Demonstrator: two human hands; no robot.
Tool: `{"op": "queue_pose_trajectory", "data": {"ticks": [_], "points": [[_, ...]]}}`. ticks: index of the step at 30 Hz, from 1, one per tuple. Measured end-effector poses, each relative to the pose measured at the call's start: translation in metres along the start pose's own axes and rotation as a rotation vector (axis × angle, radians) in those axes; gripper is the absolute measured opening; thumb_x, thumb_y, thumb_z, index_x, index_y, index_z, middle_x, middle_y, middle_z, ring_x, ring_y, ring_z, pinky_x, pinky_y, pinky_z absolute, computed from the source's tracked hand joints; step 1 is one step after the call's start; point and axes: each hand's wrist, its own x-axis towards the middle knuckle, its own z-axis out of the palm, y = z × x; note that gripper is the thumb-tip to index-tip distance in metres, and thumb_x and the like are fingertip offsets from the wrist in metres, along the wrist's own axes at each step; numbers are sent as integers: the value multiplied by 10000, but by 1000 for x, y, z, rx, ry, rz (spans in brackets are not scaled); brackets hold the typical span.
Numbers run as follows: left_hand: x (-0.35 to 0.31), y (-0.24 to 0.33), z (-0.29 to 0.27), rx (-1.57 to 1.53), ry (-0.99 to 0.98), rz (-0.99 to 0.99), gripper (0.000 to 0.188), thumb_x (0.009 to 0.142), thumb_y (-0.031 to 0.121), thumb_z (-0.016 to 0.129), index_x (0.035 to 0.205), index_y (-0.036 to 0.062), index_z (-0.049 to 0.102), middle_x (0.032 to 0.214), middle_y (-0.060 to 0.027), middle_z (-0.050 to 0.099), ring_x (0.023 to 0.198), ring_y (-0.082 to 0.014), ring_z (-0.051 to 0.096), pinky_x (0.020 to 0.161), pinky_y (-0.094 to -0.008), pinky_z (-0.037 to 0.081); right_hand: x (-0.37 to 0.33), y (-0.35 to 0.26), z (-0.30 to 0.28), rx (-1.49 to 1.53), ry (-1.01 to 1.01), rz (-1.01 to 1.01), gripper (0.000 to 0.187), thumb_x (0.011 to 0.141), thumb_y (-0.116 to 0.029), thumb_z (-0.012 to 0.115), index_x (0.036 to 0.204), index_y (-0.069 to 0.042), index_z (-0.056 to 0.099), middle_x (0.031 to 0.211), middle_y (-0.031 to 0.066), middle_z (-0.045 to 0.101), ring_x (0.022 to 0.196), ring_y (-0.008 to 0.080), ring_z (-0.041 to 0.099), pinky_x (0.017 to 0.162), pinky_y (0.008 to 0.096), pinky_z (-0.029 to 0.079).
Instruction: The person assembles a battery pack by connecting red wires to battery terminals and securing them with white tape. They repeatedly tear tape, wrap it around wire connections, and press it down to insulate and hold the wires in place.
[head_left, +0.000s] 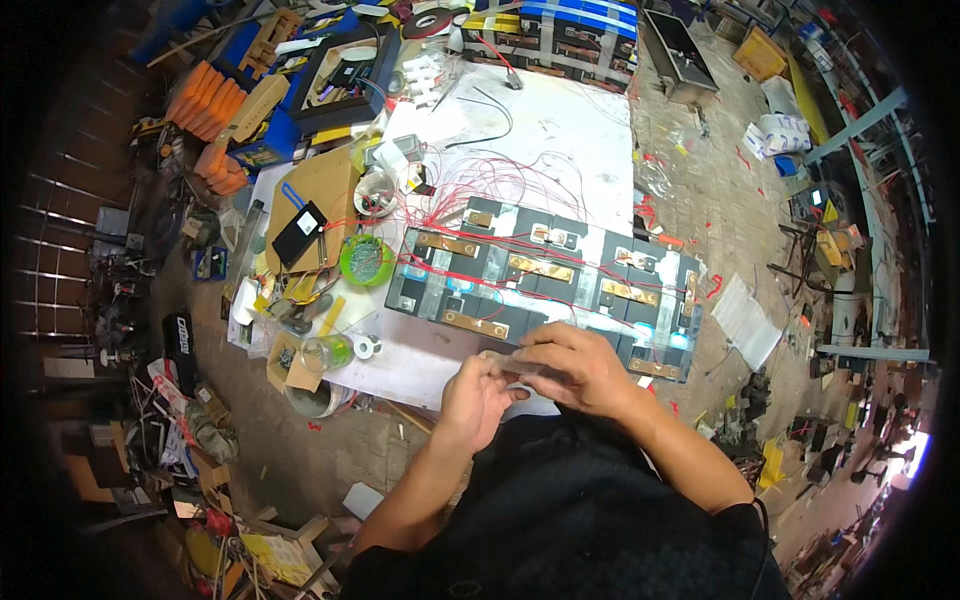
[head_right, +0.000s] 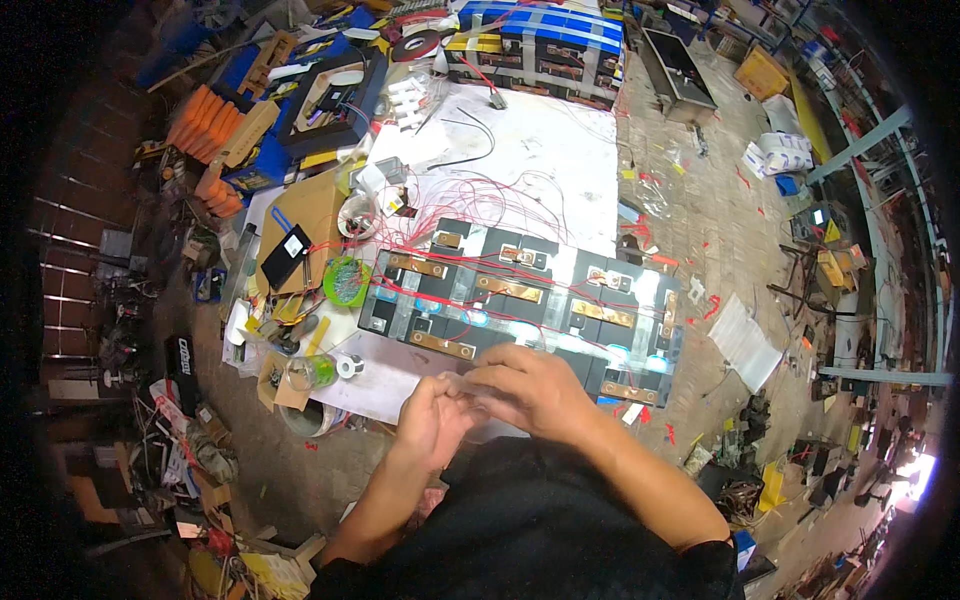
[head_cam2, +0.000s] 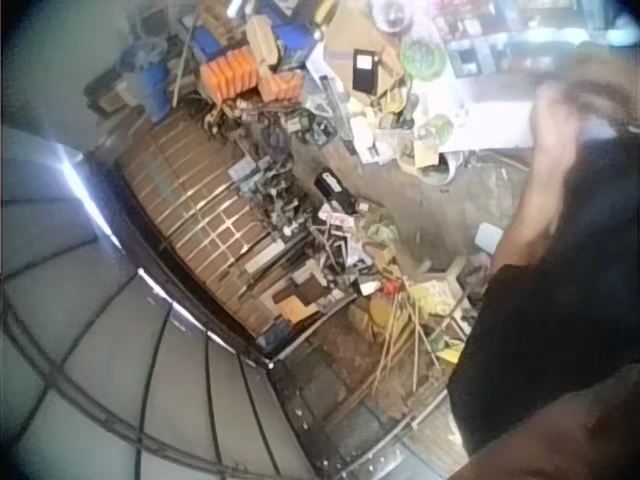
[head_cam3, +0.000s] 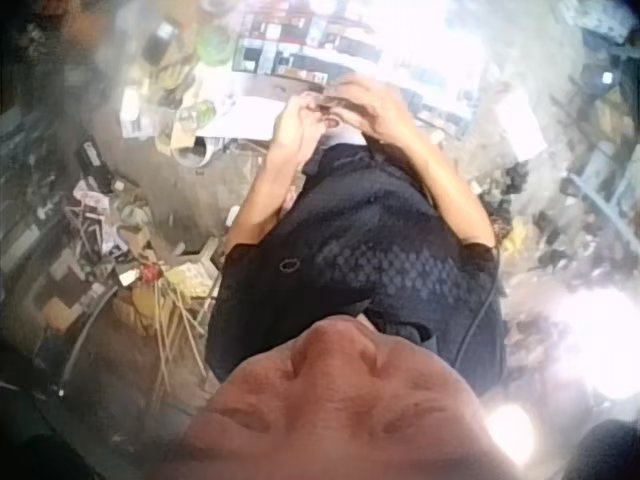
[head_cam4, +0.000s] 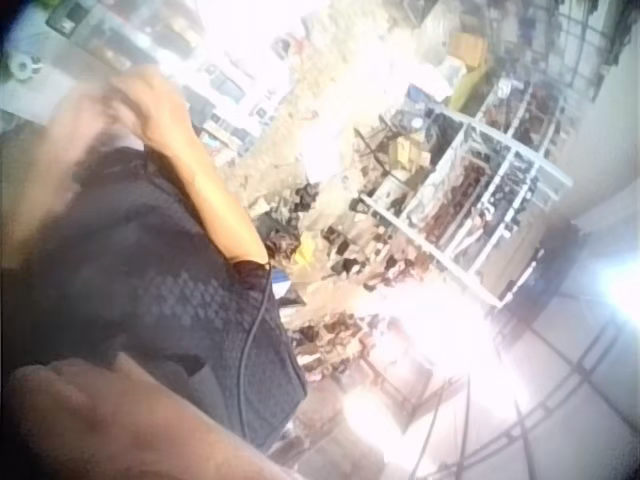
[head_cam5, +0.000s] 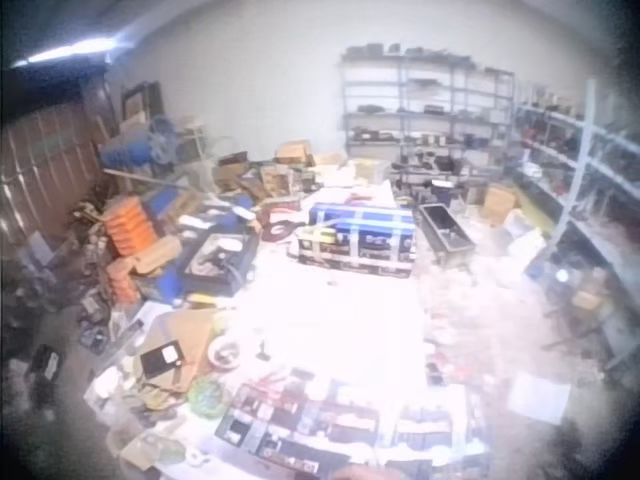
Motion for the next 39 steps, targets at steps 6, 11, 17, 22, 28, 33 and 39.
{"op": "queue_pose_trajectory", "data": {"ticks": [6, 11, 17, 22, 28, 33, 39], "points": [[13, 22, 9, -7, -205, -214, 187, 1065, 279, 519, 1049, 103, 582, 1217, -127, 711, 1155, -281, 677, 890, -475, 542, 10, -4, -16, 41, 58, 131, 231, 855, -50, 860, 1070, -110, 799, 1189, 106, 733, 1031, 294, 748, 836, 385, 606], [11, 64, 18, 131, -344, -306, 188, 1093, 273, 579, 1063, 93, 629, 1225, -135, 725, 1081, -272, 729, 727, -376, 586, 25, -8, -26, 148, 183, 224, 113, 908, -21, 811, 1017, -40, 789, 1196, 151, 743, 1069, 277, 741, 942, 378, 576], [73, 118, -13, 1099, -9, 386, 218, 980, 163, 788, 1082, 56, 628, 1049, -92, 740, 837, -176, 687, 679, -314, 545, 45, 6, -49, 200, 376, 335, 106, 906, -49, 817, 994, -25, 763, 1281, 150, 748, 1206, 250, 705, 1043, 391, 536], [144, 137, 7, 1768, 328, 1082, 451, 827, 272, 929, 1120, 84, 642, 1310, -131, 652, 1256, -335, 586, 1073, -495, 438, 66, 14, -55, 175, 170, 414, 78, 908, -42, 783, 971, -19, 743, 1221, 143, 759, 1149, 248, 712, 1009, 376, 543], [177, 130, 13, 1733, 385, 881, 596, 747, 336, 985, 1154, 91, 625, 1516, -177, 537, 1539, -388, 387, 1269, -569, 240, 86, 35, -43, 305, -45, 630, 90, 935, -98, 771, 970, -28, 725, 1095, 67, 773, 957, 139, 688, 822, 306, 550], [182, 130, 11, 1711, 383, 867, 627, 743, 335, 992, 1175, 79, 617, 1541, -185, 517, 1549, -403, 373, 1286, -584, 208, 103, 71, -25, 268, -89, 770, 85, 952, -73, 761, 970, -3, 717, 963, 79, 738, 870, 124, 667, 785, 325, 556], [182, 130, 14, 1671, 410, 881, 643, 728, 319, 1001, 1189, 79, 621, 1567, -199, 504, 1557, -424, 360, 1303, -600, 189, 129, 99, -5, -115, -76, 409, 103, 886, -93, 791, 934, -40, 717, 1147, 136, 751, 1033, 308, 696, 952, 438, 543]]}}
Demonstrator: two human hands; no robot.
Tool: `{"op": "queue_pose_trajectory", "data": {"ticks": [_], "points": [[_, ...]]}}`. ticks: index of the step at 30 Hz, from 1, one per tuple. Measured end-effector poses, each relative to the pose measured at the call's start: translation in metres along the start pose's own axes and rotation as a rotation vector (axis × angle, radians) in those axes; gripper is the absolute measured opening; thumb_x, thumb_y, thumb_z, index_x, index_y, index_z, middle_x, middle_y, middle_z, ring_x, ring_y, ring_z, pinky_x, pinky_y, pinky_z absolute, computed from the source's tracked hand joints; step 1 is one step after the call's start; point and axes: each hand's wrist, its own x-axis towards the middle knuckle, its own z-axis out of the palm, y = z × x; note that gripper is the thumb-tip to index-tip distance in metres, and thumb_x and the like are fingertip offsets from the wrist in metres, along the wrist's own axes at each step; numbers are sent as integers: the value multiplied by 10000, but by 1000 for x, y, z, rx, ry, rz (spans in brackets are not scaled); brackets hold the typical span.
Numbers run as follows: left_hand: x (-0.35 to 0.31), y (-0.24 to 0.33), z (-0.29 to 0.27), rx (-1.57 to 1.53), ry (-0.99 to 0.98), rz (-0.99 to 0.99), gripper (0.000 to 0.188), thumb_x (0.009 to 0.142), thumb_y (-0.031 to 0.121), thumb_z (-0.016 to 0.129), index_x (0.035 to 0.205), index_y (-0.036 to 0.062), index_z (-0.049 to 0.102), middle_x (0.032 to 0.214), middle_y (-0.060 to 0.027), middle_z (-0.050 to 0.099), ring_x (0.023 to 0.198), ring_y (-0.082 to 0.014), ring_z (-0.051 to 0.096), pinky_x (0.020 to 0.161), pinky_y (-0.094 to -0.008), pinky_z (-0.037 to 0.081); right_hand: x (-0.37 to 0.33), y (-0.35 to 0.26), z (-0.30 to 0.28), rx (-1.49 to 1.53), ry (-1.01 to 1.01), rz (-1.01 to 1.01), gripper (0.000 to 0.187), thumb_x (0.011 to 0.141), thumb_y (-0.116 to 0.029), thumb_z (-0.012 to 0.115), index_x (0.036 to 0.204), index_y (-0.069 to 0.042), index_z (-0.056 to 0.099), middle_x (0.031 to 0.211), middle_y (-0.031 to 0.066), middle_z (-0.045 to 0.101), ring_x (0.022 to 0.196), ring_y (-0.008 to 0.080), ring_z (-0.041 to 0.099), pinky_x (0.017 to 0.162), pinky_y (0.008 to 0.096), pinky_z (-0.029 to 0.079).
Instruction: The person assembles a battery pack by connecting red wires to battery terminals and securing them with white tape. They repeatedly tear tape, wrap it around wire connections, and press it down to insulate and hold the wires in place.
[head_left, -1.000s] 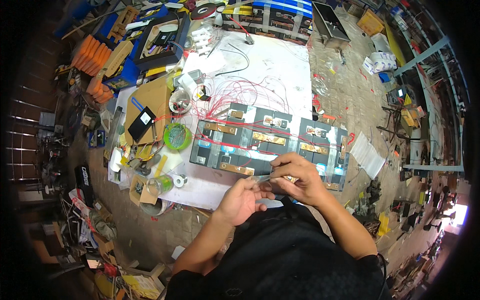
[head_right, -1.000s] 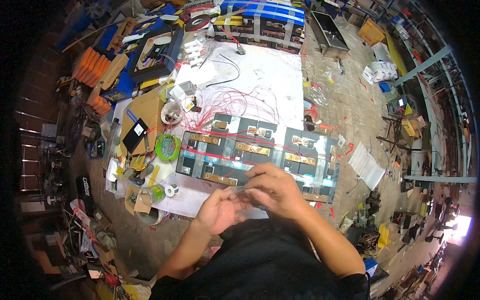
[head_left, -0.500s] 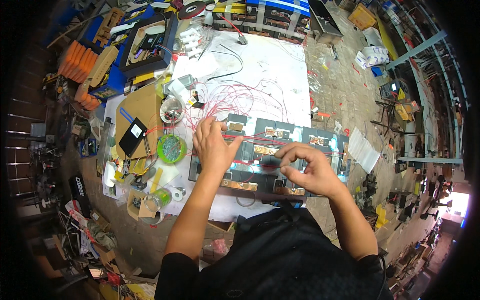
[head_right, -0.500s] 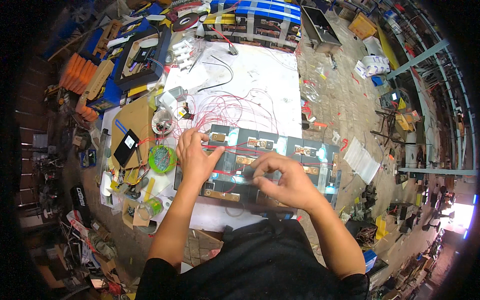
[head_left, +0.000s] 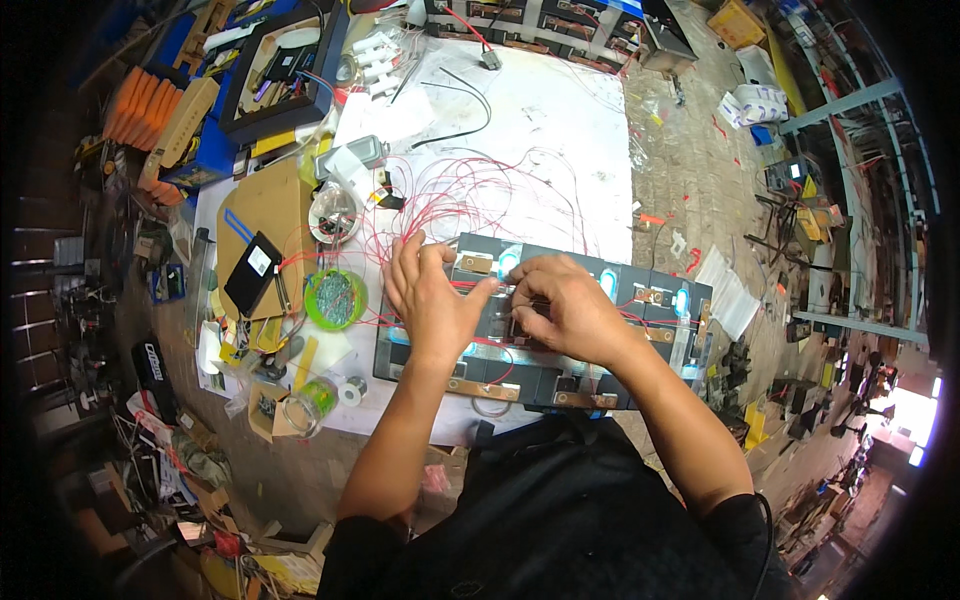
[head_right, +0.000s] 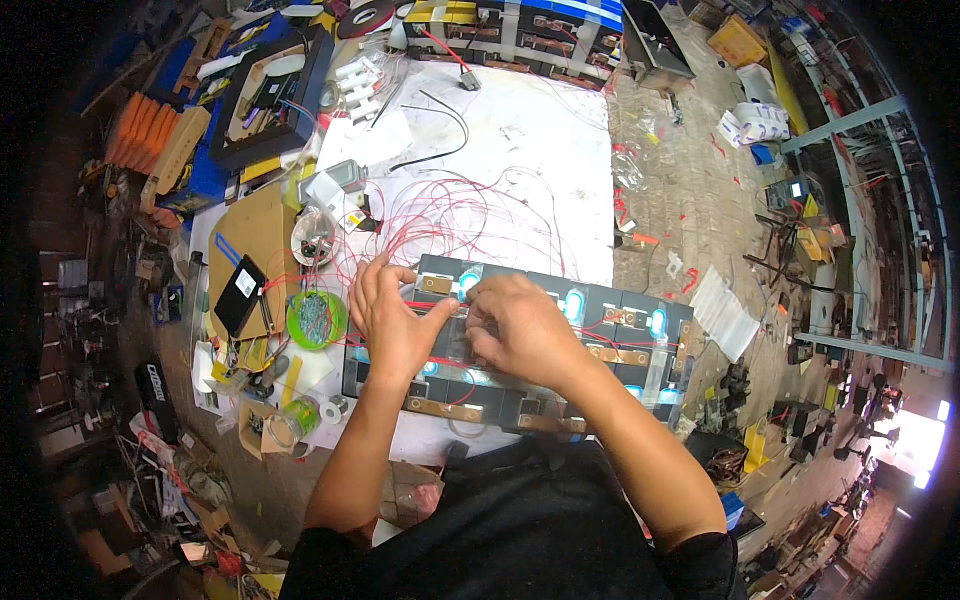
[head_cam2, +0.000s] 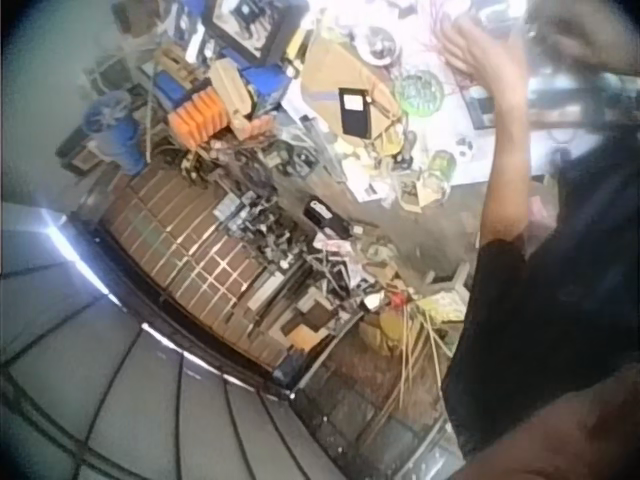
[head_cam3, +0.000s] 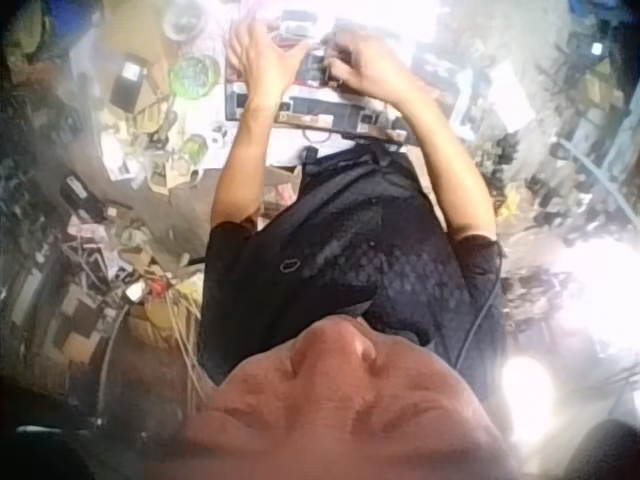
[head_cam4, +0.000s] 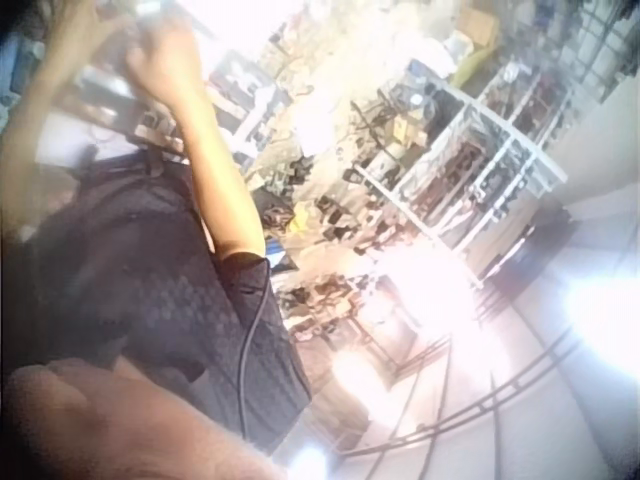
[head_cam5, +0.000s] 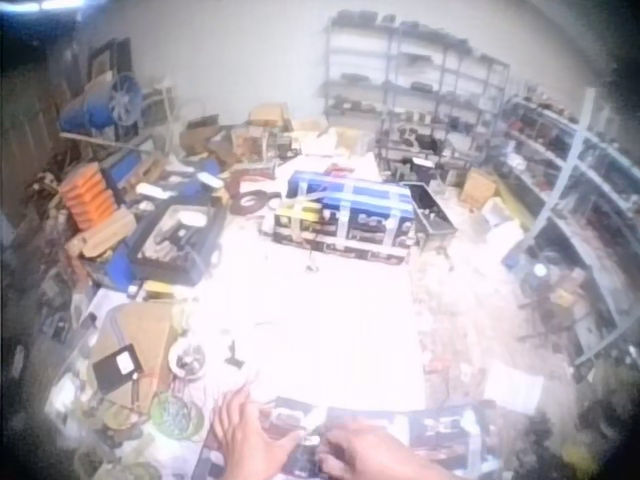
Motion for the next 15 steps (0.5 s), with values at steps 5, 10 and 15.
{"op": "queue_pose_trajectory", "data": {"ticks": [5, 10, 15], "points": [[-2, -4, 3, 16, 22, 3, 679, 708, 341, 1012, 1187, 96, 598, 1578, -207, 509, 1560, -457, 348, 1303, -604, 185, 2, 0, 9, -120, -26, 9, 134, 849, -124, 780, 943, -61, 708, 1285, 142, 740, 1207, 352, 650, 1078, 480, 460], [-4, -5, 3, 35, 24, 18, 681, 709, 385, 1010, 1176, 96, 607, 1590, -208, 501, 1571, -446, 343, 1310, -635, 150, -5, -5, 8, -128, -17, -4, 125, 832, -157, 751, 913, -70, 714, 1183, 127, 761, 1167, 335, 660, 1050, 484, 448], [-6, -3, 1, 41, 28, -42, 670, 722, 414, 1000, 1169, 97, 615, 1594, -198, 504, 1576, -445, 345, 1307, -665, 117, -7, -5, 7, -93, -42, 5, 109, 832, -144, 749, 905, -74, 706, 1174, 120, 761, 1163, 334, 667, 1105, 507, 431]]}}
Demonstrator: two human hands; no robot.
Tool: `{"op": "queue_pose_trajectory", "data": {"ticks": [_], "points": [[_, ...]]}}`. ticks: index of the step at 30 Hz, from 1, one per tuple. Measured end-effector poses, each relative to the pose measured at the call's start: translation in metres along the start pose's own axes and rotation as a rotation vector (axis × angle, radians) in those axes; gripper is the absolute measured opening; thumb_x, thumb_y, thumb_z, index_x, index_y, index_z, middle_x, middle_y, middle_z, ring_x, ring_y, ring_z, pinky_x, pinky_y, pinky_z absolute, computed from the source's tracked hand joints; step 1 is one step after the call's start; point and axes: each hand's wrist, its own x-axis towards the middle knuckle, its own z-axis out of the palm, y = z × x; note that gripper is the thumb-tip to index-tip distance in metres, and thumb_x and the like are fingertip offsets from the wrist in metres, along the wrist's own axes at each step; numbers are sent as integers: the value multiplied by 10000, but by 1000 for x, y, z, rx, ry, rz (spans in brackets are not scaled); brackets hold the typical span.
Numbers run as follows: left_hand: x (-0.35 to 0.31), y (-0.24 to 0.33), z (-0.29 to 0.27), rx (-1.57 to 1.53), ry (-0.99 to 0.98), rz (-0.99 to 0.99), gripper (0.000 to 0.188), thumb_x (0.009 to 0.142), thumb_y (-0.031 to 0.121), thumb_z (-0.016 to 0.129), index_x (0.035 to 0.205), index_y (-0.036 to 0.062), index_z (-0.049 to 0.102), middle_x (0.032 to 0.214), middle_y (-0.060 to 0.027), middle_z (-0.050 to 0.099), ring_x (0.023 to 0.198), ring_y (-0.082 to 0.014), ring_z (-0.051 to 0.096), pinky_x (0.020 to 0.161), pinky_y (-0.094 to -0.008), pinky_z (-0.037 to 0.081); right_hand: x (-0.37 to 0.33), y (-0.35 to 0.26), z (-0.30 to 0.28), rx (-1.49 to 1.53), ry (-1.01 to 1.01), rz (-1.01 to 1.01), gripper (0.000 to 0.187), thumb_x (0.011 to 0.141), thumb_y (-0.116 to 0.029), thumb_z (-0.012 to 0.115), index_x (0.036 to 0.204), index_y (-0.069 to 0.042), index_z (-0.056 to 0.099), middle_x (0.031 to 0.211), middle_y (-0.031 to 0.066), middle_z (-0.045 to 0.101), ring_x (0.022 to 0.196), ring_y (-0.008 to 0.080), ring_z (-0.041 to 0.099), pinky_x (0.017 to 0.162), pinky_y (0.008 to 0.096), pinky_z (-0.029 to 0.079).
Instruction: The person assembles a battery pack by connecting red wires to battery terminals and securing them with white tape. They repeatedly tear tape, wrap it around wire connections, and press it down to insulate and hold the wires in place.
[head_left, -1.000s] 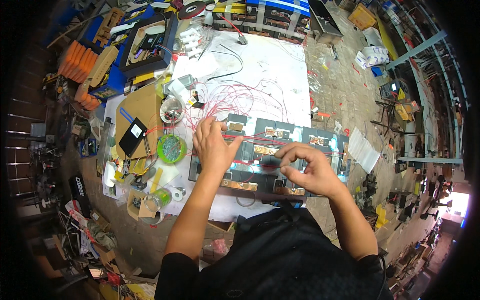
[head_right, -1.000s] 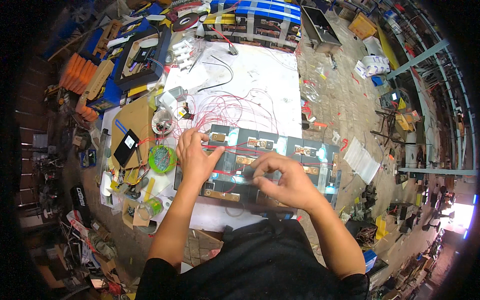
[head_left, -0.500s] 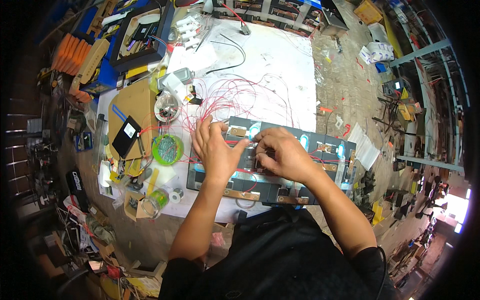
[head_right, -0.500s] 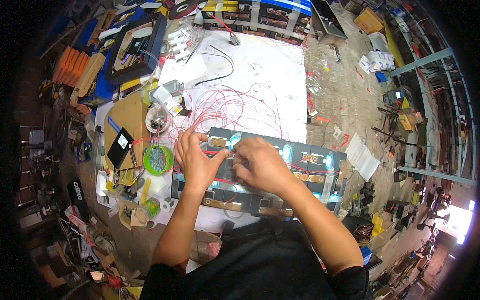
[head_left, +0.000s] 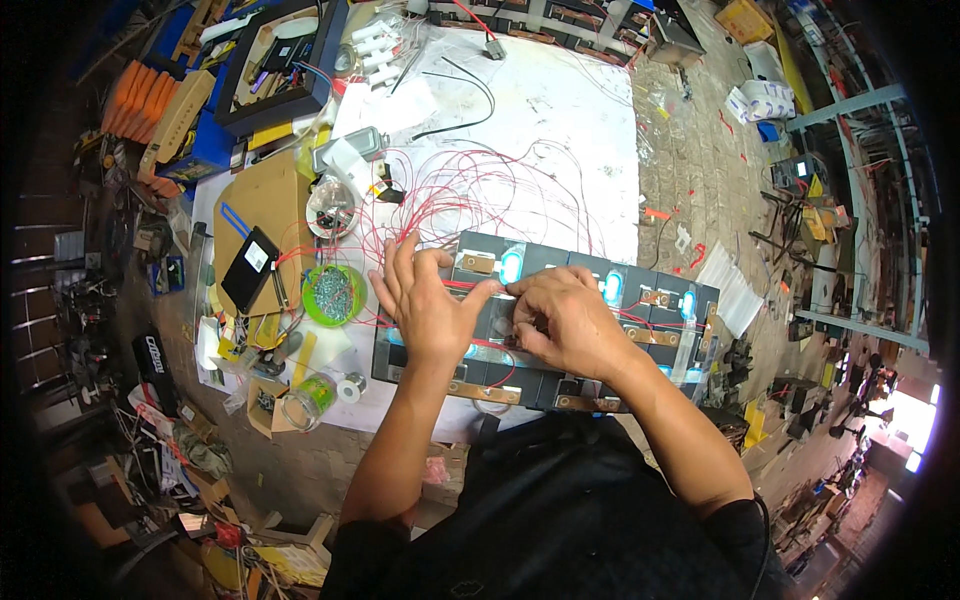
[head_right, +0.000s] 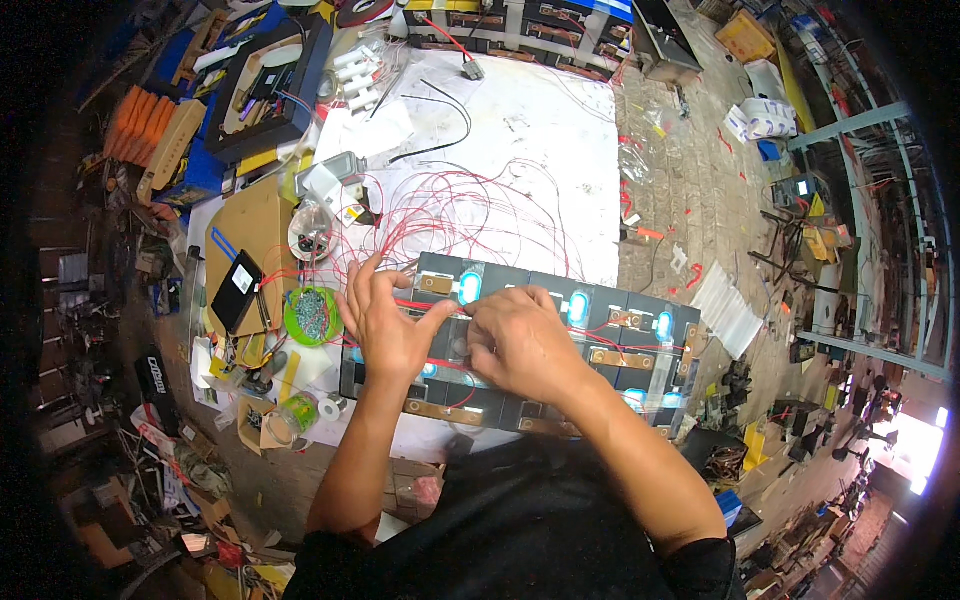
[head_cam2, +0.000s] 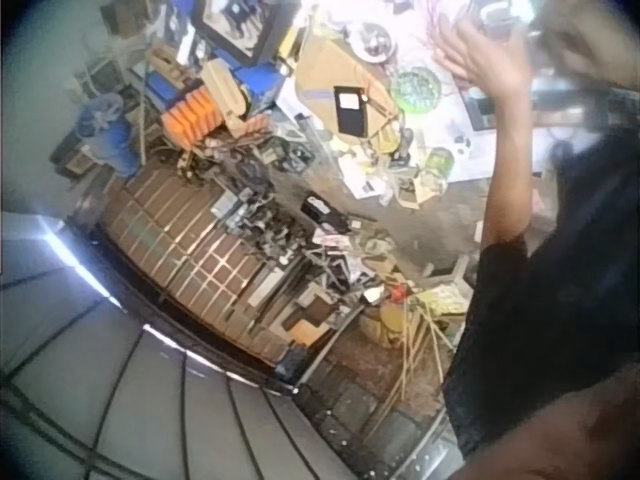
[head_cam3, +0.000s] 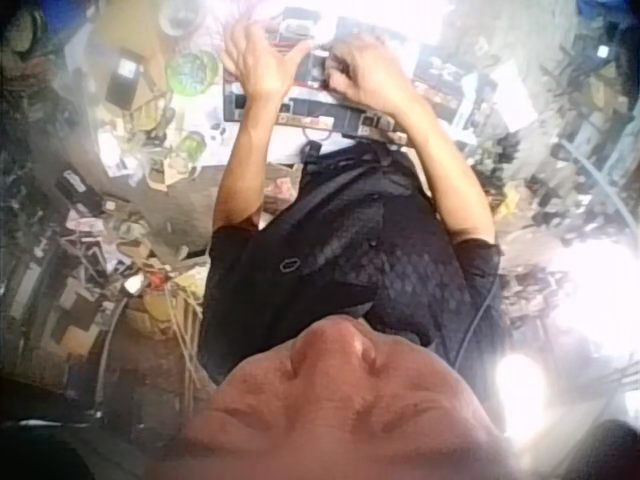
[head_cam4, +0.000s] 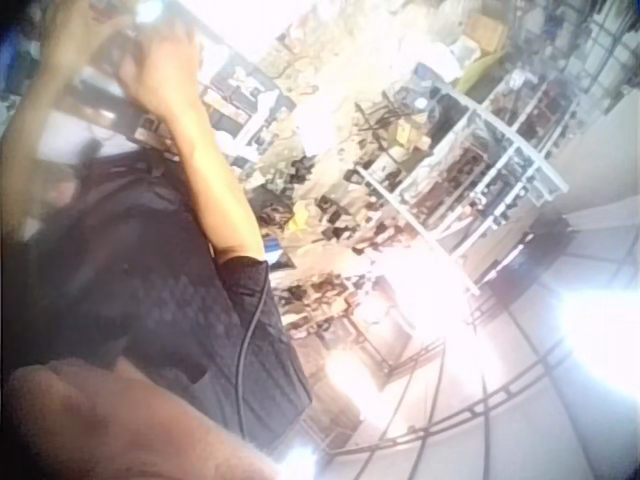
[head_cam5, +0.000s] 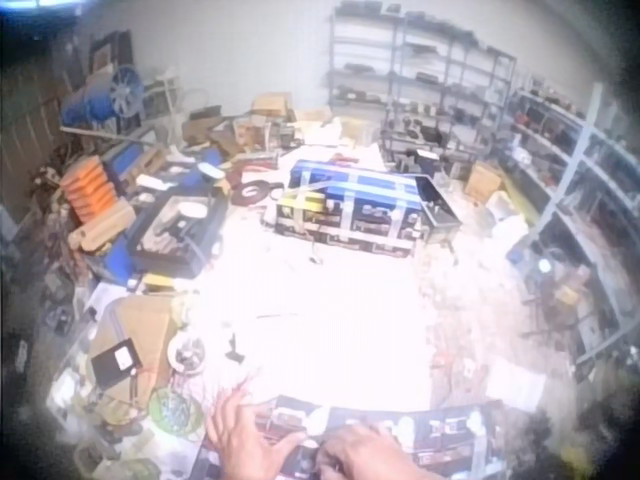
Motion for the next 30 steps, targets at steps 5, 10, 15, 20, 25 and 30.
{"op": "queue_pose_trajectory", "data": {"ticks": [5, 10, 15, 20, 25, 30], "points": [[-2, 3, 0, 23, -11, -21, 636, 737, 383, 990, 1171, 107, 616, 1581, -195, 519, 1578, -445, 344, 1306, -664, 117, 0, 1, 1, -23, -26, 6, 101, 846, -135, 764, 917, -90, 707, 1188, 93, 770, 1218, 305, 678, 1222, 567, 376], [-2, -2, 4, 28, 24, -18, 672, 725, 374, 991, 1205, 105, 606, 1567, -198, 529, 1564, -446, 361, 1301, -654, 133, 1, 1, 1, 34, -6, 28, 99, 860, -137, 747, 938, -88, 711, 1034, 78, 741, 1154, 310, 682, 1236, 596, 364], [2, 0, 1, 24, -14, -65, 775, 703, 395, 995, 1272, 83, 571, 1582, -211, 504, 1581, -437, 333, 1304, -652, 130, 6, 4, 6, 73, 60, 80, 108, 867, -132, 755, 956, -82, 720, 938, 85, 727, 1068, 329, 692, 1222, 587, 380], [4, 1, 0, 44, -41, -94, 804, 704, 389, 987, 1305, 78, 554, 1614, -210, 466, 1593, -422, 310, 1305, -662, 119, 15, 2, 16, 32, 110, 131, 119, 862, -137, 777, 954, -82, 725, 908, 92, 730, 1023, 334, 695, 1210, 576, 387], [4, 1, 0, 32, -58, -105, 822, 701, 380, 984, 1329, 80, 548, 1624, -204, 456, 1603, -411, 299, 1307, -670, 106, 21, 4, 24, -45, 178, 145, 127, 864, -142, 789, 963, -79, 740, 895, 104, 737, 1001, 334, 694, 1200, 566, 386], [4, -1, 1, 53, -69, -103, 830, 702, 380, 981, 1341, 81, 545, 1630, -203, 450, 1603, -406, 298, 1307, -671, 107, 25, 2, 24, -121, 183, 165, 157, 859, -109, 843, 973, -117, 736, 889, 28, 764, 971, 277, 714, 1214, 575, 376]]}}
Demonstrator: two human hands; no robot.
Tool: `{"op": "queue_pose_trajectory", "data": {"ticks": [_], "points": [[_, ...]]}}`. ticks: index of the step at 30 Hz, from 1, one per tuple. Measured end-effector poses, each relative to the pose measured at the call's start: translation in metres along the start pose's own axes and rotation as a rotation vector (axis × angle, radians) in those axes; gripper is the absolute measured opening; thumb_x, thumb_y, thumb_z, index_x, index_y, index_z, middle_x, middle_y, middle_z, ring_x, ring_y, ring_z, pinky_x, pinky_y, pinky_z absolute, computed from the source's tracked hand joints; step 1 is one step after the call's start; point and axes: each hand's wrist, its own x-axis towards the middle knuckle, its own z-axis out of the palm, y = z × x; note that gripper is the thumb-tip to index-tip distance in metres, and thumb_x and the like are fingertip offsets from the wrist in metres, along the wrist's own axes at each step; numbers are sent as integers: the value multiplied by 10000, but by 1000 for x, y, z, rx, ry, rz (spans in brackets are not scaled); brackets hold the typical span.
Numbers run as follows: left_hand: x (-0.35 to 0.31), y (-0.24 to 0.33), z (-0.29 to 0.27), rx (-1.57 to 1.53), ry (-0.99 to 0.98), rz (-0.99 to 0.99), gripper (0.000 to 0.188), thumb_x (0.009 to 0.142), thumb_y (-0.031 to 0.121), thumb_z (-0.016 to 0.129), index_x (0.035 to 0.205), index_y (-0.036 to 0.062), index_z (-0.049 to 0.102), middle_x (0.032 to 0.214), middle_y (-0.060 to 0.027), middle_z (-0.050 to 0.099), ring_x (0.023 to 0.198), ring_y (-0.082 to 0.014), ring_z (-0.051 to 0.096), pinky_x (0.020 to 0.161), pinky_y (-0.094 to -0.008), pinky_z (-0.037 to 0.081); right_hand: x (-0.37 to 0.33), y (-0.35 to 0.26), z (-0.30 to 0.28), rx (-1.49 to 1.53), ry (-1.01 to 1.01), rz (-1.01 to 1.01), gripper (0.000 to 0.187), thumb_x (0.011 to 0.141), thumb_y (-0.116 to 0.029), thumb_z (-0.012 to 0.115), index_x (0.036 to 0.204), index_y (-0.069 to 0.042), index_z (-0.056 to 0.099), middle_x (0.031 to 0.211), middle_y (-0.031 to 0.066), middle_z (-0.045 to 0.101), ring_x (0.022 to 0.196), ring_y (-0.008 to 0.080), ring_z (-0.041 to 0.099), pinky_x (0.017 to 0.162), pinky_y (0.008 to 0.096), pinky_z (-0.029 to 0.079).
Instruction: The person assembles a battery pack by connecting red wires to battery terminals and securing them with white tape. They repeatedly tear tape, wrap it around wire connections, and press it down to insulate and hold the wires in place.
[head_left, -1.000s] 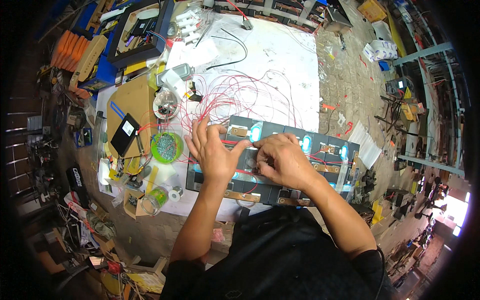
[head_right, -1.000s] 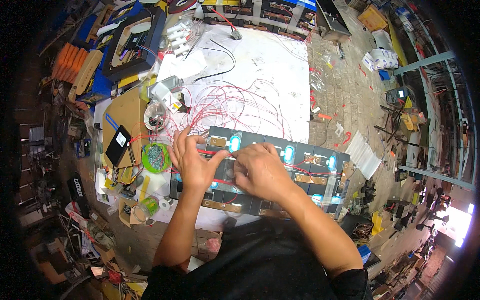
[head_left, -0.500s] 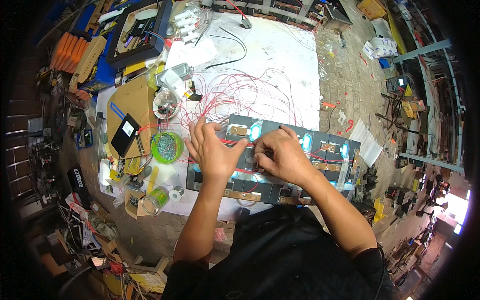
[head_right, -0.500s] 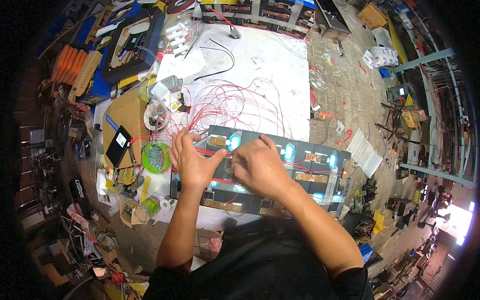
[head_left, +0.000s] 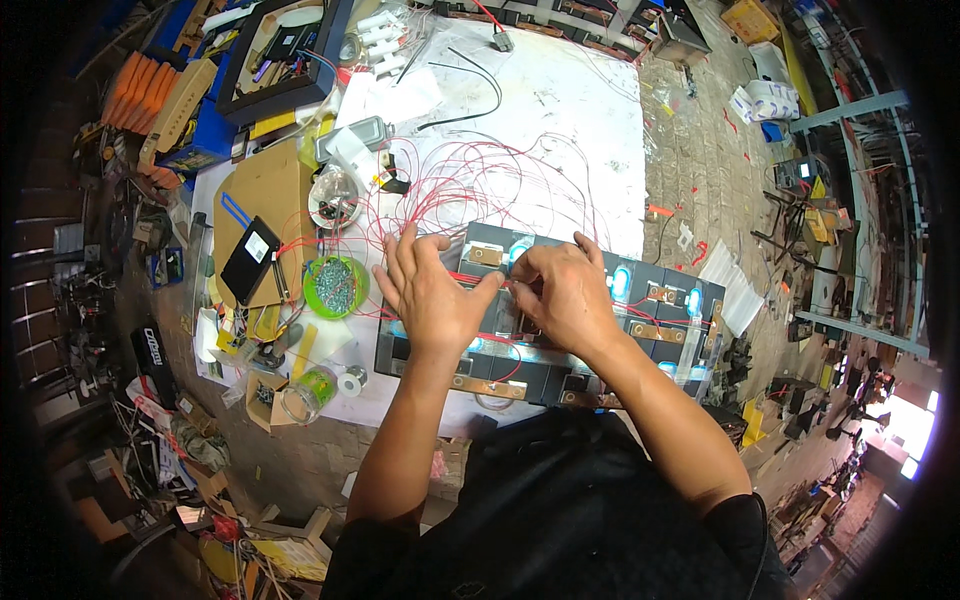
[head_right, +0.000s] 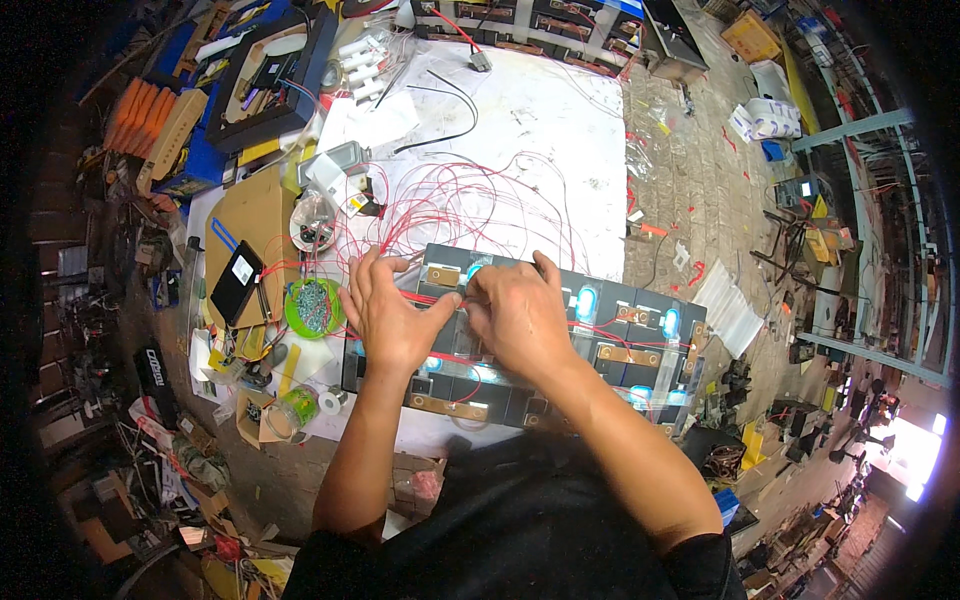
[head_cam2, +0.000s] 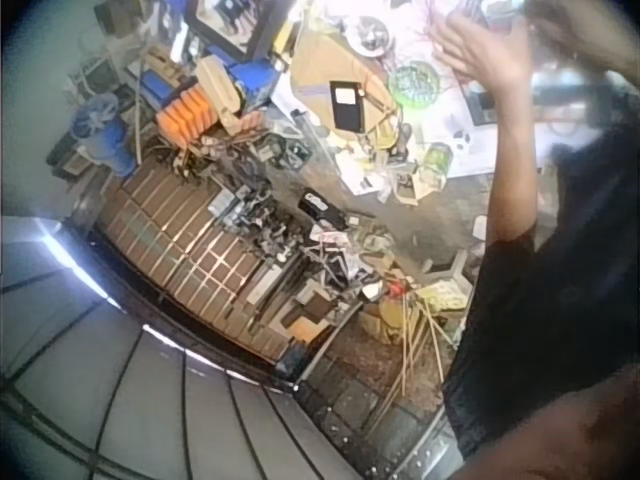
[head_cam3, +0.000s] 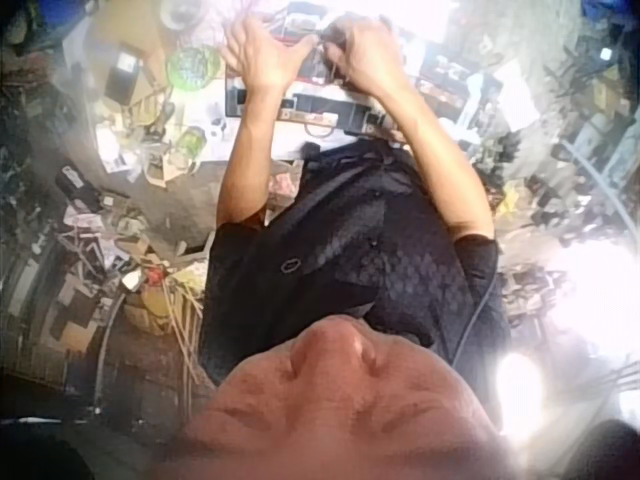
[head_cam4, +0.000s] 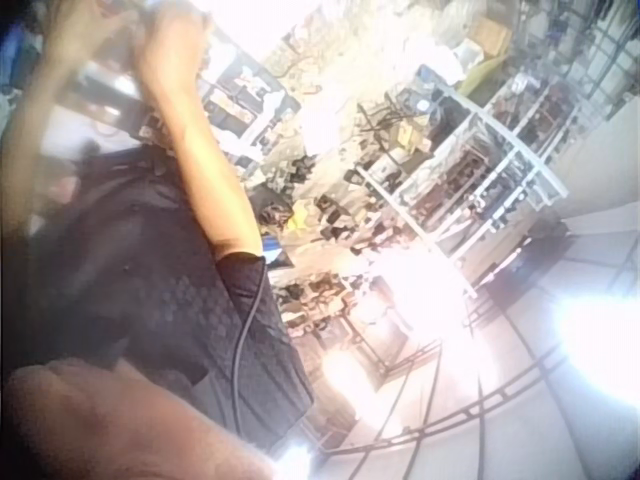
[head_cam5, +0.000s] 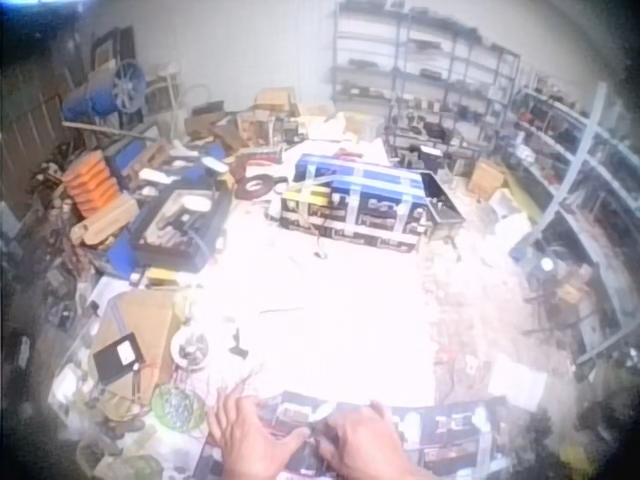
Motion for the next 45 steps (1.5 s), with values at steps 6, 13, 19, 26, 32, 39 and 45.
{"op": "queue_pose_trajectory", "data": {"ticks": [6, 13, 19, 26, 32, 39, 45], "points": [[2, 4, -5, 7, -29, -27, 847, 708, 408, 986, 1355, 84, 546, 1646, -202, 436, 1617, -415, 276, 1312, -669, 102, -9, -3, -17, 67, -61, -124, 125, 854, -112, 807, 966, -106, 751, 882, 56, 745, 987, 296, 703, 1205, 572, 397], [4, 8, -10, 10, -49, -35, 843, 705, 400, 1000, 1351, 76, 567, 1652, -193, 430, 1631, -426, 256, 1321, -654, 111, -12, -4, -27, 93, -214, -167, 151, 848, -112, 818, 965, -125, 723, 836, 39, 720, 935, 281, 698, 1210, 551, 399], [4, 8, -9, 8, -39, -39, 843, 697, 390, 1006, 1348, 81, 568, 1652, -196, 435, 1629, -427, 263, 1319, -648, 122, 3, 2, -11, -41, -136, -147, 129, 854, -152, 789, 953, -96, 727, 866, 86, 759, 918, 319, 708, 1098, 523, 461], [3, 8, -8, 7, -31, -25, 828, 697, 365, 999, 1345, 79, 570, 1656, -197, 441, 1622, -428, 280, 1319, -644, 121, 4, 0, -4, -12, -57, -88, 80, 873, -141, 784, 902, -95, 725, 809, 78, 739, 888, 316, 702, 1039, 486, 467], [5, 5, -8, -8, -44, -15, 832, 706, 372, 991, 1355, 101, 547, 1668, -187, 426, 1633, -441, 256, 1310, -681, 113, 3, -2, -1, 16, -34, -82, 75, 882, -135, 785, 905, -101, 723, 816, 87, 731, 878, 319, 696, 1015, 472, 467], [5, 5, -8, -3, -47, -14, 840, 701, 369, 996, 1358, 103, 544, 1668, -187, 425, 1635, -436, 254, 1308, -680, 117, 0, -7, 2, -22, 19, -59, 134, 871, -137, 822, 972, -105, 739, 929, 74, 715, 919, 302, 699, 952, 448, 464], [4, 5, -7, 9, -46, -15, 851, 700, 391, 998, 1356, 91, 546, 1669, -188, 425, 1626, -424, 271, 1309, -675, 124, -3, -8, 5, -83, 144, 0, 243, 835, -155, 887, 1032, -108, 754, 1041, 64, 703, 958, 279, 696, 961, 446, 442]]}}
